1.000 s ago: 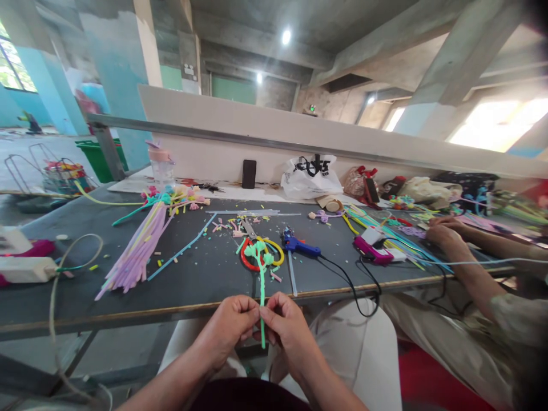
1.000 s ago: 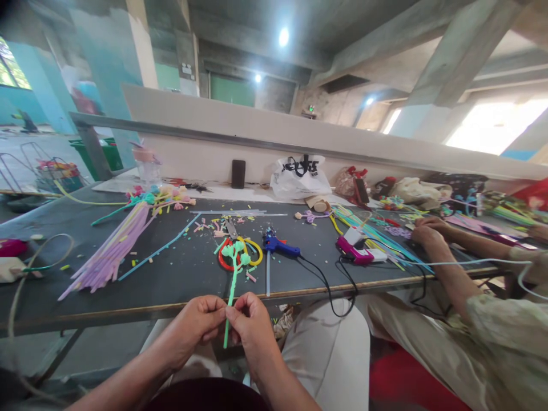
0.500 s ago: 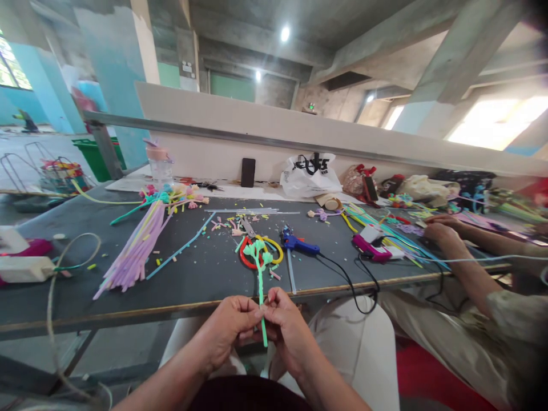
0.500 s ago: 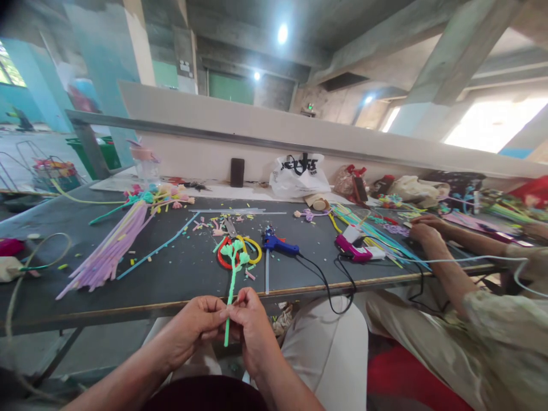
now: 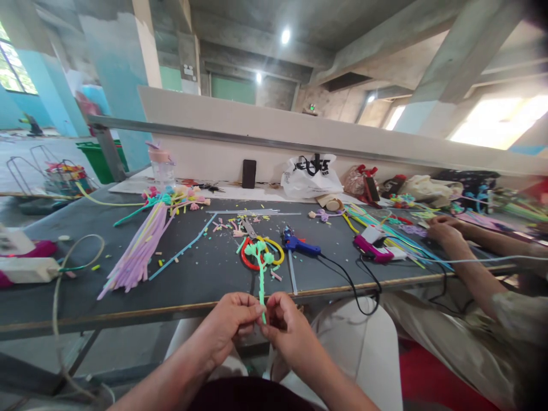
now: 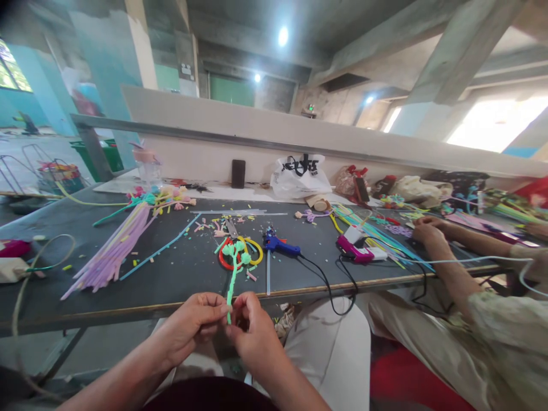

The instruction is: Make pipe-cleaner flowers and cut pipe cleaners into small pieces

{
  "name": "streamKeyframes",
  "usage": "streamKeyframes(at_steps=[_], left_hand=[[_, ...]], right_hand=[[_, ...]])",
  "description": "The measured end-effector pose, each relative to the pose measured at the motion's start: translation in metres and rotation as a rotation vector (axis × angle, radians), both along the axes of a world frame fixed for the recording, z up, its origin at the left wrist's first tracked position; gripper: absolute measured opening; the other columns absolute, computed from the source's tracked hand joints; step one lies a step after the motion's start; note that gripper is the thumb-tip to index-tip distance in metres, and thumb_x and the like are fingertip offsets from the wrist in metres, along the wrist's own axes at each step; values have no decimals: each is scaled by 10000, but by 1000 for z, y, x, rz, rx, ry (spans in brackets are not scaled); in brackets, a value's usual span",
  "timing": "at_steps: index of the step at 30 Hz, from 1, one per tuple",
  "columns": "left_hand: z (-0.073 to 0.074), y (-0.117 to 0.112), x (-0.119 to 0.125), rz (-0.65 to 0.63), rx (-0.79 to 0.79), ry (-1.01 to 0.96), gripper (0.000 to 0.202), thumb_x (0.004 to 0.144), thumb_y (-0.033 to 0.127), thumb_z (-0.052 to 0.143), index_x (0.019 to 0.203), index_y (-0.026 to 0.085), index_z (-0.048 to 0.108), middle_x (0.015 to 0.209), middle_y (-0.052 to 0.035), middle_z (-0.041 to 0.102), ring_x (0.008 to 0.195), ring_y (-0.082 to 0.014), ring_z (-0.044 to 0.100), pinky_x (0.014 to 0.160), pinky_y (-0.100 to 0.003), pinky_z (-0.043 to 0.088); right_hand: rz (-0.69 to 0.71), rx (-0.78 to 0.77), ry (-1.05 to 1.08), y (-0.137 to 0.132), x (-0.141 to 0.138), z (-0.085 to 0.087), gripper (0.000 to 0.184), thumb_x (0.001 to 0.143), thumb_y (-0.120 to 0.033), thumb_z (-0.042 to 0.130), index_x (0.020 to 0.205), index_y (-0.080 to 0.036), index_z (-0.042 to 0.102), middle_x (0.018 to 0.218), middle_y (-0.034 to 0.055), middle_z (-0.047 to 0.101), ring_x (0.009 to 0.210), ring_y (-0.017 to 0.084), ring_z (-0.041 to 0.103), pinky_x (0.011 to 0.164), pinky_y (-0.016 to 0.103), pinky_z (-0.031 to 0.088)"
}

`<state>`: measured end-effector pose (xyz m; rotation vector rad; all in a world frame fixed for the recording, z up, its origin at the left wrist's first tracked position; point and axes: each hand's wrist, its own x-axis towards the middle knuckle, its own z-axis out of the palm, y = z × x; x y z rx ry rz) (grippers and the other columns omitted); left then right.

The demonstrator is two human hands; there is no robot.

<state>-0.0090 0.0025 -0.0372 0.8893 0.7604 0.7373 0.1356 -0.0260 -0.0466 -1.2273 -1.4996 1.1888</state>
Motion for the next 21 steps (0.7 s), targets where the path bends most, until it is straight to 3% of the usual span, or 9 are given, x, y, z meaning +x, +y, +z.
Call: streamKeyframes(at_steps=[5, 9, 15, 18, 21], left_hand=[[-4, 1, -2, 24, -20, 60, 239, 626, 310, 650, 571, 120, 517, 502, 39, 470, 369, -9, 216, 416, -219, 69], [-7, 3, -3, 28, -16, 124, 236, 617, 298, 633, 548, 140, 472, 473, 52, 448, 359, -10, 199, 404, -210, 62], [-6, 3, -3, -101, -12, 119, 96, 578, 166, 543, 516, 140, 474, 422, 68, 385, 337, -9, 175, 380, -207, 45], [-6, 3, -6, -75, -26, 86, 104, 590, 167, 559, 531, 131, 481, 451, 59, 408, 343, -3, 191, 382, -203, 55], [-6, 3, -10, -27, -43, 57, 147, 625, 211, 594, 561, 123, 495, 486, 42, 458, 347, 0, 210, 385, -201, 72]], right_hand=[[44, 386, -685, 5, 16, 10, 148, 712, -50, 473, 730, -197, 470, 635, -22, 556, 615, 132, 486, 696, 284, 346], [172, 642, -1001, 9, 24, 23, 228, 720, 3, 394, 704, -184, 523, 648, -4, 562, 643, 127, 500, 881, 334, 268], [300, 693, -1022, 37, 22, 28, 224, 695, 3, 434, 694, -179, 564, 649, 4, 596, 656, 126, 528, 812, 287, 318], [374, 698, -933, 51, 22, 28, 202, 696, -12, 466, 670, -181, 574, 637, -2, 610, 647, 126, 537, 721, 250, 359], [402, 716, -812, 54, 26, 27, 216, 732, -22, 462, 700, -190, 595, 687, 3, 636, 690, 126, 564, 727, 244, 380]])
